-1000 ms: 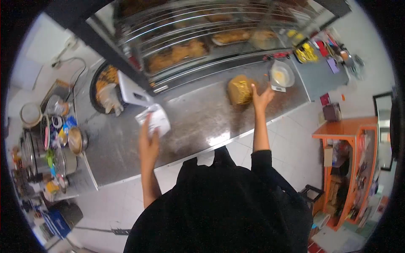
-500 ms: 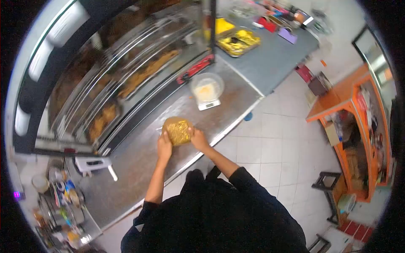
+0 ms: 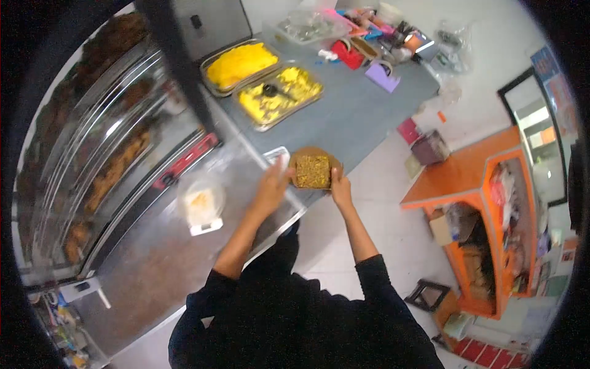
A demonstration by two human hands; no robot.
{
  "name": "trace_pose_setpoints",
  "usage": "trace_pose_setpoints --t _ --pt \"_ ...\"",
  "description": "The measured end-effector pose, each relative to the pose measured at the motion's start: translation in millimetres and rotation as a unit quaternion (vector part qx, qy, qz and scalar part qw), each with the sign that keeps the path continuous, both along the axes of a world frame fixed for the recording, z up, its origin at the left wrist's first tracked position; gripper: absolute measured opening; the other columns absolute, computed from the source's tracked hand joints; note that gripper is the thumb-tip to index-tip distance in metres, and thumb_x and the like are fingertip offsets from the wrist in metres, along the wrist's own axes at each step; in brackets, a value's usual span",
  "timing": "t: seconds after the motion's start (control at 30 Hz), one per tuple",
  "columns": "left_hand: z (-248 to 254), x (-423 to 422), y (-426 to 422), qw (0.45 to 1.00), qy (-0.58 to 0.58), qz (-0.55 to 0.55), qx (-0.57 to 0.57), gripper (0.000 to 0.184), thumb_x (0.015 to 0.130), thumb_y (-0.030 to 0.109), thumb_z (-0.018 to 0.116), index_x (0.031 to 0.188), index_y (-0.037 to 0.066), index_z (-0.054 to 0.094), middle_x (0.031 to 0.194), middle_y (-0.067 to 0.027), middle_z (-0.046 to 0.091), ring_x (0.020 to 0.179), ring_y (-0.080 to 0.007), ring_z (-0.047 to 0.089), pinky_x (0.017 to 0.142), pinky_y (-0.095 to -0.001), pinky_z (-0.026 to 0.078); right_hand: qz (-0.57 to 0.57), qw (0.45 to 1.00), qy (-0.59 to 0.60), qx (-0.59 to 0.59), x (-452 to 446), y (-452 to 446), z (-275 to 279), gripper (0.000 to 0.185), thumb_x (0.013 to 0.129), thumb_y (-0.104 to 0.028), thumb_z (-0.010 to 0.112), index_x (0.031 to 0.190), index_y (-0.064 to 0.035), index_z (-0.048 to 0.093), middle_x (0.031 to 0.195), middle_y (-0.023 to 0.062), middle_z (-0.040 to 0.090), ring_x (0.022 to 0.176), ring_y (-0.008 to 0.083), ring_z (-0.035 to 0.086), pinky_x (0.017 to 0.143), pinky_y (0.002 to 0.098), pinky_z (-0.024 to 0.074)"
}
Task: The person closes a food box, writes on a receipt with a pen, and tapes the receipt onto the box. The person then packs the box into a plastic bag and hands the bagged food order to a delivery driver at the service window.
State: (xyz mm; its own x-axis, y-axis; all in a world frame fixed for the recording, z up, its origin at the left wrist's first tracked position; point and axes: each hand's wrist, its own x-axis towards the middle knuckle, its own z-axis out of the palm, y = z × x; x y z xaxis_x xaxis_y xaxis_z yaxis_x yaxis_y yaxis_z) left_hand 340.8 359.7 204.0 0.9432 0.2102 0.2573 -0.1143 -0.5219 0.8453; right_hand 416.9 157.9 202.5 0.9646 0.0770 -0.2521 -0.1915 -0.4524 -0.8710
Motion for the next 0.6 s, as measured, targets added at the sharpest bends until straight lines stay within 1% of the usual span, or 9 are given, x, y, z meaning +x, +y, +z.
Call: trace_pose_setpoints --t 0.07,0.17,0.2,0.3,0.37,0.43,0.47,0.57,0.6 --pt "38 41 1 0.993 -0.065 0.093 0.02 0.051 0.093 0.015 0.053 0.138 0.0 0.034 0.131 -0.0214 0.046 0.121 -0.0302 0.047 0.099 -0.0356 0.038 0.024 0.993 -0.099 -0.06 60 -23 -25 0.053 0.097 -0.042 0.037 0.115 0.0033 0.056 0.099 0.0286 0.062 0.1 0.0406 0.058 0.087 0.0425 0.0434" --pt "122 88 -17 0.936 -0.083 0.036 -0.34 0.068 0.083 -0.001 0.062 0.141 0.003 0.027 0.133 -0.0177 0.043 0.12 -0.0236 0.048 0.1 -0.0329 0.038 0.123 0.988 -0.029 -0.094 148 -37 -33 0.059 0.097 -0.047 0.034 0.122 0.003 0.052 0.112 0.0263 0.059 0.106 0.0385 0.056 0.091 0.0404 0.0419" --pt "138 103 -23 0.93 -0.079 0.02 -0.358 0.072 0.08 -0.005 0.063 0.142 0.004 0.027 0.134 -0.0157 0.042 0.121 -0.0226 0.046 0.1 -0.0327 0.037 0.159 0.982 -0.022 -0.1 167 -36 -35 0.06 0.097 -0.048 0.033 0.123 0.0028 0.052 0.114 0.0247 0.059 0.107 0.0375 0.055 0.091 0.0403 0.0421" --pt "171 143 -42 0.913 -0.072 -0.011 -0.402 0.081 0.074 -0.011 0.066 0.143 0.005 0.026 0.136 -0.0122 0.039 0.122 -0.0203 0.043 0.101 -0.0316 0.037 0.257 0.955 0.093 0.118 222 -40 -9 0.068 0.092 -0.061 0.032 0.112 -0.0033 0.062 0.096 0.0122 0.066 0.083 0.0271 0.061 0.077 0.0389 0.0483" --pt "184 171 -51 0.909 -0.079 -0.023 -0.407 0.081 0.076 -0.009 0.066 0.143 0.005 0.024 0.135 -0.0132 0.04 0.119 -0.0199 0.045 0.099 -0.0304 0.038 0.309 0.934 0.162 0.084 300 -51 -13 0.061 0.097 -0.05 0.031 0.123 -0.0005 0.054 0.11 0.012 0.062 0.095 0.0277 0.058 0.082 0.0393 0.0465" --pt "185 198 -60 0.927 -0.08 -0.002 -0.366 0.083 0.076 -0.009 0.066 0.144 0.006 0.023 0.135 -0.013 0.04 0.119 -0.0189 0.044 0.097 -0.0297 0.038 0.288 0.956 0.043 0.01 370 -39 -10 0.054 0.097 -0.046 0.036 0.121 -0.0007 0.055 0.113 0.0145 0.061 0.094 0.0273 0.058 0.078 0.0366 0.0474" --pt "185 210 -66 0.935 -0.079 0.01 -0.345 0.083 0.076 -0.01 0.066 0.145 0.007 0.022 0.135 -0.0129 0.039 0.119 -0.0185 0.044 0.097 -0.0293 0.039 0.337 0.933 -0.113 -0.054 411 -26 -18 0.046 0.096 -0.039 0.04 0.119 -0.0015 0.055 0.113 0.0144 0.06 0.093 0.0278 0.059 0.076 0.0368 0.0479" --pt "192 245 -92 0.929 -0.025 0.062 -0.363 0.085 0.075 -0.01 0.066 0.145 0.008 0.021 0.136 -0.0135 0.038 0.121 -0.017 0.041 0.093 -0.028 0.041 0.331 0.774 -0.519 -0.151 517 30 -63 0.031 0.09 -0.018 0.047 0.117 -0.0039 0.056 0.107 0.0137 0.058 0.087 0.0297 0.059 0.07 0.0389 0.0495" --pt "189 259 -100 0.931 -0.041 0.078 -0.353 0.085 0.075 -0.01 0.066 0.145 0.008 0.021 0.137 -0.0138 0.038 0.121 -0.0173 0.041 0.093 -0.0284 0.041 0.337 0.742 -0.549 -0.188 544 51 -66 0.03 0.089 -0.015 0.047 0.116 -0.004 0.056 0.106 0.014 0.057 0.086 0.0303 0.058 0.07 0.0404 0.0495"
